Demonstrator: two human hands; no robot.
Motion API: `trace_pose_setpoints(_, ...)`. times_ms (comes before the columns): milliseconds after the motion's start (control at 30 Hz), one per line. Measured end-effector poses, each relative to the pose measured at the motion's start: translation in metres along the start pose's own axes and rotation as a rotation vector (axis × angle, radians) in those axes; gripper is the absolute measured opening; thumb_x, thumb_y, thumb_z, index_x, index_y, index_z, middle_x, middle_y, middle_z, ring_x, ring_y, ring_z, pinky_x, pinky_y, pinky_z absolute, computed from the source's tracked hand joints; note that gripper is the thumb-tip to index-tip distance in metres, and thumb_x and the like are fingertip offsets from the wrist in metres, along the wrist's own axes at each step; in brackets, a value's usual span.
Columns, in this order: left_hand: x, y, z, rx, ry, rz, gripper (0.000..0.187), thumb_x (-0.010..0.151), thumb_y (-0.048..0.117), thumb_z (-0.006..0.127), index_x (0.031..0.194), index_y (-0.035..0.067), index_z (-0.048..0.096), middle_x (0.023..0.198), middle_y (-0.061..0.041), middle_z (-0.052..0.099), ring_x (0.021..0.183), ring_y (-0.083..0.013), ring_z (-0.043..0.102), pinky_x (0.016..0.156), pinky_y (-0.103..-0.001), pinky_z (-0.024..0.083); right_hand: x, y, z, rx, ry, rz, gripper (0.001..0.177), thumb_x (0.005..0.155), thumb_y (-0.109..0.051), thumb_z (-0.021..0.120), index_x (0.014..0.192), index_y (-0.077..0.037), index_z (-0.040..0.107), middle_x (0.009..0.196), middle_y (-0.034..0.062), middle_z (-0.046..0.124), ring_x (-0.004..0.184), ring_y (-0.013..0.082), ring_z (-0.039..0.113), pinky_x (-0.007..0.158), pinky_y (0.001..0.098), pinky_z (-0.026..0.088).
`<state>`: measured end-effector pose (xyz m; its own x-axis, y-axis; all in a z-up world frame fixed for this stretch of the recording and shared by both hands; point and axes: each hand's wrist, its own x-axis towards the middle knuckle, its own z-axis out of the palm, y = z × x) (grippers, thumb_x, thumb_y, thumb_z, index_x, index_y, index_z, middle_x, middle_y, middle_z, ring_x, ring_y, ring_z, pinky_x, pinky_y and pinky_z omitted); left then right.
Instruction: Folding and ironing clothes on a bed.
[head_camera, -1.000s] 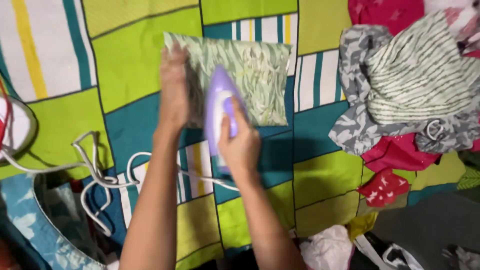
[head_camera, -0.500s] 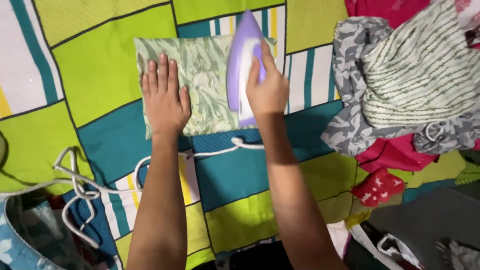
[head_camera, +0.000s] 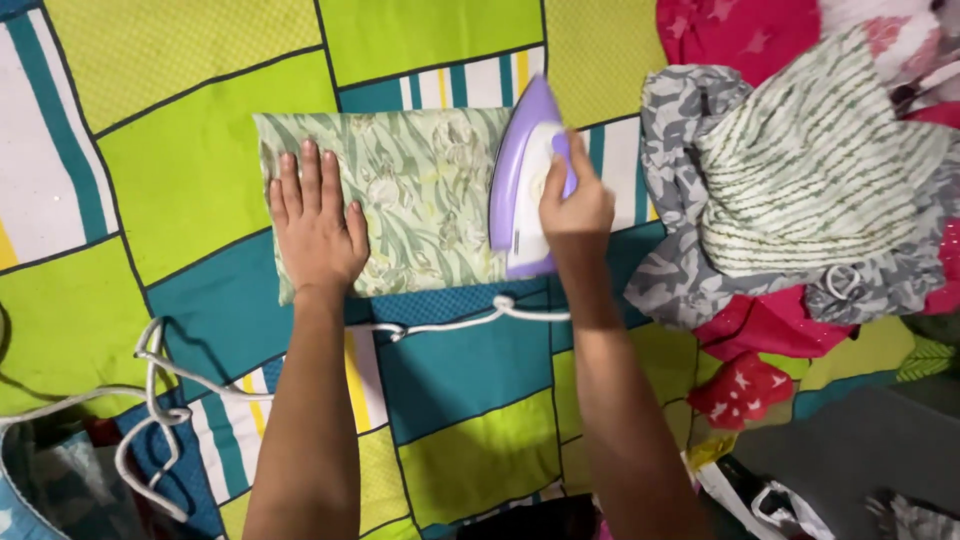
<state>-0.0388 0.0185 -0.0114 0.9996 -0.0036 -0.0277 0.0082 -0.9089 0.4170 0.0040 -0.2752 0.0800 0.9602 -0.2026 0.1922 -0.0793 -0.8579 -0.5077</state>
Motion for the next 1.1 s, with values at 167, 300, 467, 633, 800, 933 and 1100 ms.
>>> trace_pose_setpoints(167, 0.0, -0.003, -0.001, -0.01, -0.005, 0.013, 0.069, 0.105, 0.032, 0.048, 0.166, 0.005, 0.034, 0.175, -0.014, 0.022, 0.16, -0.0402, 0.016, 0.129, -0.053, 0.011, -0.075, -0.013, -0.043, -0.103, -0.199, 0.191, 0.038, 0.1, -0.025, 0.057, 0.134, -0.012, 0.068, 0.078, 0.0268, 0.068, 0.077, 0.0469, 0.07, 0.067, 0.0517, 0.054)
trace_pose_setpoints(300, -0.008, -0.001, -0.002, -0.022, -0.008, -0.026, 0.07, 0.106, 0.034, 0.047, 0.167, 0.004, 0.031, 0.175, -0.014, 0.02, 0.16, -0.0395, 0.014, 0.129, -0.054, 0.01, -0.129, 0.022, -0.069, -0.205, -0.257, 0.148, 0.04, 0.099, -0.028, 0.059, 0.135, -0.014, 0.069, 0.074, 0.0269, 0.067, 0.072, 0.0489, 0.067, 0.063, 0.0539, 0.052)
trace_pose_setpoints(467, -0.085, -0.054, -0.005, -0.26, 0.009, -0.533, 0.081, 0.104, 0.042, 0.049, 0.164, -0.005, 0.019, 0.171, -0.023, 0.01, 0.159, -0.0429, 0.006, 0.126, -0.056, 0.004, -0.132, -0.037, -0.103, -0.188, -0.325, 0.398, 0.044, 0.096, -0.04, 0.069, 0.11, 0.002, 0.071, 0.079, 0.0234, 0.072, 0.068, 0.0375, 0.07, 0.059, 0.0437, 0.053)
trace_pose_setpoints(633, -0.166, -0.142, -0.019, -0.293, -0.021, -0.706, 0.083, 0.105, 0.045, 0.044, 0.163, -0.002, 0.008, 0.173, -0.022, 0.0, 0.16, -0.0398, 0.001, 0.127, -0.055, 0.0, -0.14, -0.124, -0.099, 0.309, -0.622, 0.736, 0.032, 0.091, -0.027, 0.072, 0.104, 0.002, 0.071, 0.077, 0.0104, 0.067, 0.064, 0.0186, 0.062, 0.057, 0.0346, 0.048)
trace_pose_setpoints(800, -0.188, -0.215, 0.024, -0.389, 0.031, -0.835, 0.082, 0.109, 0.053, 0.03, 0.164, 0.001, -0.001, 0.173, -0.022, -0.009, 0.161, -0.0386, -0.006, 0.127, -0.053, -0.004, -0.127, -0.202, 0.025, 1.067, -0.881, 0.44, 0.026, 0.091, -0.005, 0.072, 0.114, -0.003, 0.062, 0.095, 0.0004, 0.064, 0.087, 0.0119, 0.062, 0.081, 0.0272, 0.051)
trace_pose_setpoints(933, -0.188, -0.228, 0.043, -0.749, -0.052, -0.969, 0.085, 0.102, 0.065, 0.013, 0.165, 0.011, -0.006, 0.171, -0.015, -0.018, 0.158, -0.0365, -0.019, 0.124, -0.054, -0.011, -0.09, -0.294, 0.159, 1.22, -0.716, 0.395, 0.048, 0.082, 0.009, 0.072, 0.127, -0.003, 0.059, 0.114, 0.0035, 0.066, 0.104, 0.0153, 0.065, 0.094, 0.0304, 0.052)
trace_pose_setpoints(1100, -0.186, -0.213, 0.053, -0.584, -0.169, -1.012, 0.087, 0.101, 0.065, 0.012, 0.164, 0.008, -0.009, 0.169, -0.018, -0.023, 0.156, -0.0383, -0.021, 0.123, -0.056, -0.011, -0.057, -0.342, 0.295, 1.048, -0.579, 0.316, 0.045, 0.083, 0.008, 0.078, 0.124, 0.002, 0.06, 0.112, 0.0099, 0.068, 0.1, 0.0202, 0.067, 0.089, 0.0342, 0.055)
